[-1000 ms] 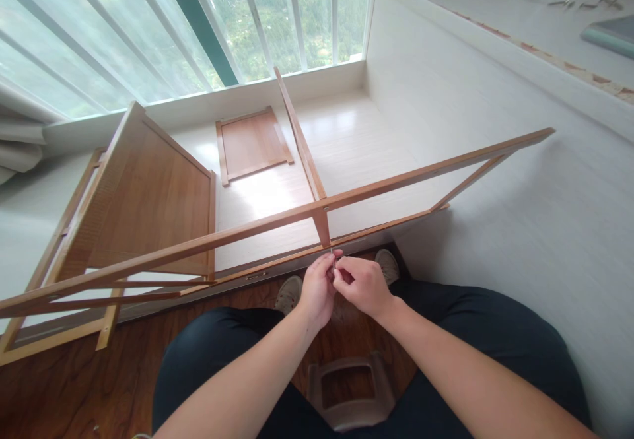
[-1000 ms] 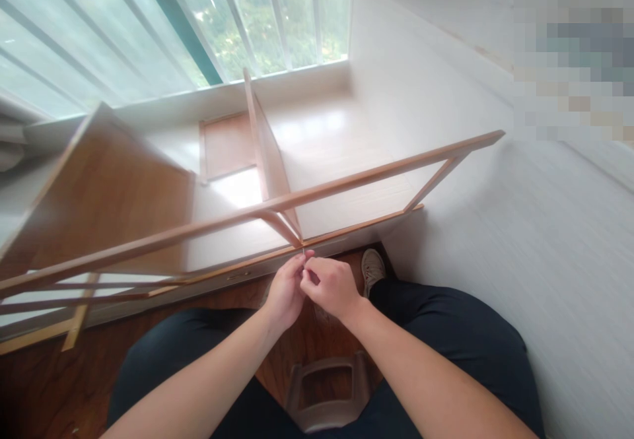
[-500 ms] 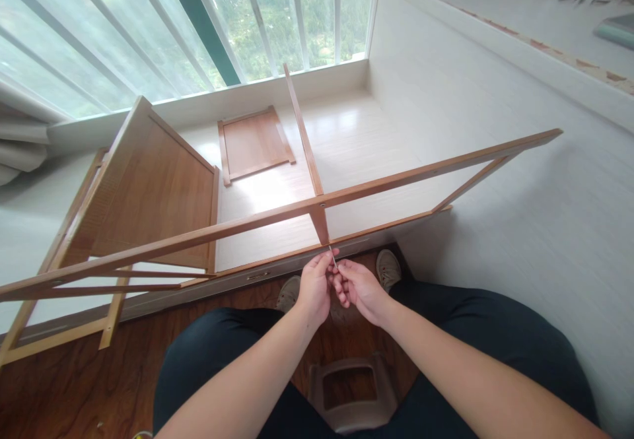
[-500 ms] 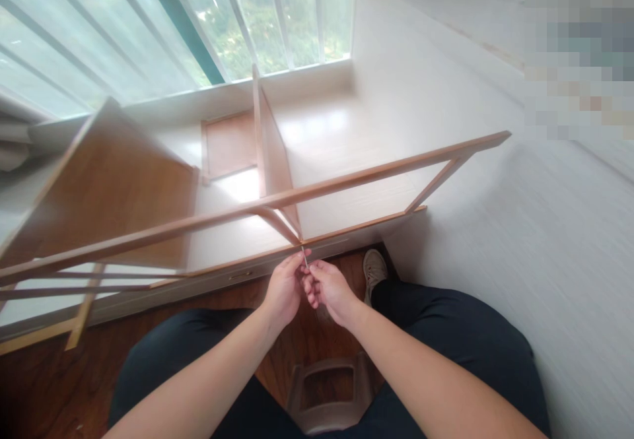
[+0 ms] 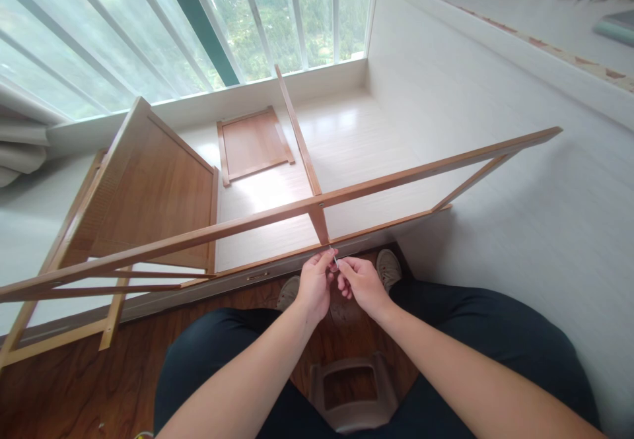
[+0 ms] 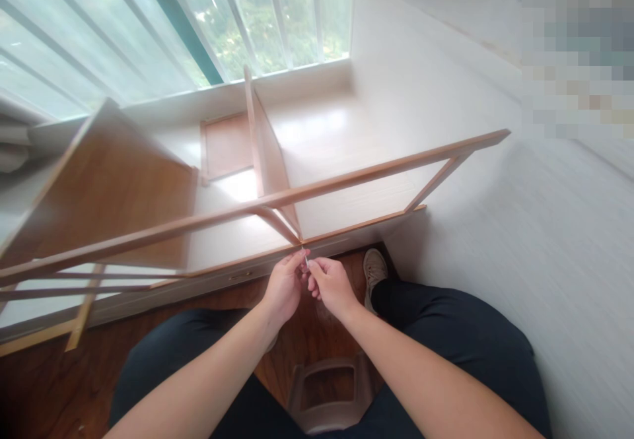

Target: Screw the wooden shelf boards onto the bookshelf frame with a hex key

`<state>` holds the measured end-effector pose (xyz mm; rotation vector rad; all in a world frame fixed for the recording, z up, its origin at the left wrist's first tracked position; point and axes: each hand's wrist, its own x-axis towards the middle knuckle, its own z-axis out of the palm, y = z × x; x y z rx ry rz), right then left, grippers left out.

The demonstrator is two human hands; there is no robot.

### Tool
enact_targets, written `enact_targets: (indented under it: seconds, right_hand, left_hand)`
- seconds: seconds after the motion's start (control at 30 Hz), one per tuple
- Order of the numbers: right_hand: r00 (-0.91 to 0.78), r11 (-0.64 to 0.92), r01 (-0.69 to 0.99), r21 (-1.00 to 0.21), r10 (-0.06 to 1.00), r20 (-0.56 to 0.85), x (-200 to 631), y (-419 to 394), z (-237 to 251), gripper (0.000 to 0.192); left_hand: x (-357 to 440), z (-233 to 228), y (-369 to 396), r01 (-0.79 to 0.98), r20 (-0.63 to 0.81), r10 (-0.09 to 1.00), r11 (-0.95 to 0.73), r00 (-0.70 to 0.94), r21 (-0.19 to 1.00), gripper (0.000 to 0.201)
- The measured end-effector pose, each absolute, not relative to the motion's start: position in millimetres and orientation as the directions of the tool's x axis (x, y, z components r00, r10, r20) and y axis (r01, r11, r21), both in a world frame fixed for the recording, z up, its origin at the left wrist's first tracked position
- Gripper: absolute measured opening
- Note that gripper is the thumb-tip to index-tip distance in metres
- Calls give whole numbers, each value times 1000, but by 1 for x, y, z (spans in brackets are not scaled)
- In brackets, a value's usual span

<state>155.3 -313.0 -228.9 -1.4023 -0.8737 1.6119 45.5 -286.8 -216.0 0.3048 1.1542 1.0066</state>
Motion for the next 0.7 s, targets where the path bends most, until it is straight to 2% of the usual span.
enact_targets:
  seconds: [0.13,0.2,0.3,0.37,0.4,0.43,0.5,0.57,0.6,0.67,0.7]
  right_hand:
    - [-21,-353,-74,-933,936,-353,154,-316,-224,38]
    - [-43,-415,-179,-892,909,-415,155,-316,-222,35]
    - [-236,-573,-467,-673,815,-530,157,-313,-222,31]
    - [-383,-646,-550,-530,759,-527,159,-310,-221,30]
    - [-425,-668,-543,-508,741,-520,159,-309,-221,30]
    - [-431,-675,-512,-531,737,-521,159,-308,-220,31]
    - [-343,-618,-364,-697,785,-516,159,-308,-219,32]
    - [-199,-433,-76,-898,889,-412,159,-310,-217,32]
    - [-148,-308,93,-947,936,-319,160,-311,-216,31]
    - [-121,-96,371,-924,981,-151,163,-313,-214,26]
    - [-124,-37,460,-887,987,-106,164,-314,-213,24]
  left_hand:
    - [47,-216,-286,-503,-620,784,549,33,668,42]
    - [48,-217,-285,-506,-619,784,552,44,663,43]
    - [48,-215,-287,-486,-631,770,589,95,645,42]
    - [47,-214,-288,-452,-647,752,624,125,638,43]
    - [47,-213,-288,-437,-653,746,636,135,636,43]
    - [46,-213,-289,-432,-652,745,638,139,637,43]
    - [46,-212,-288,-445,-637,759,621,135,645,42]
    - [46,-212,-287,-478,-614,781,584,113,656,41]
    - [46,-212,-286,-496,-606,790,566,96,658,40]
    - [46,-211,-285,-525,-600,798,537,61,660,40]
    - [46,-211,-284,-534,-599,799,527,48,661,40]
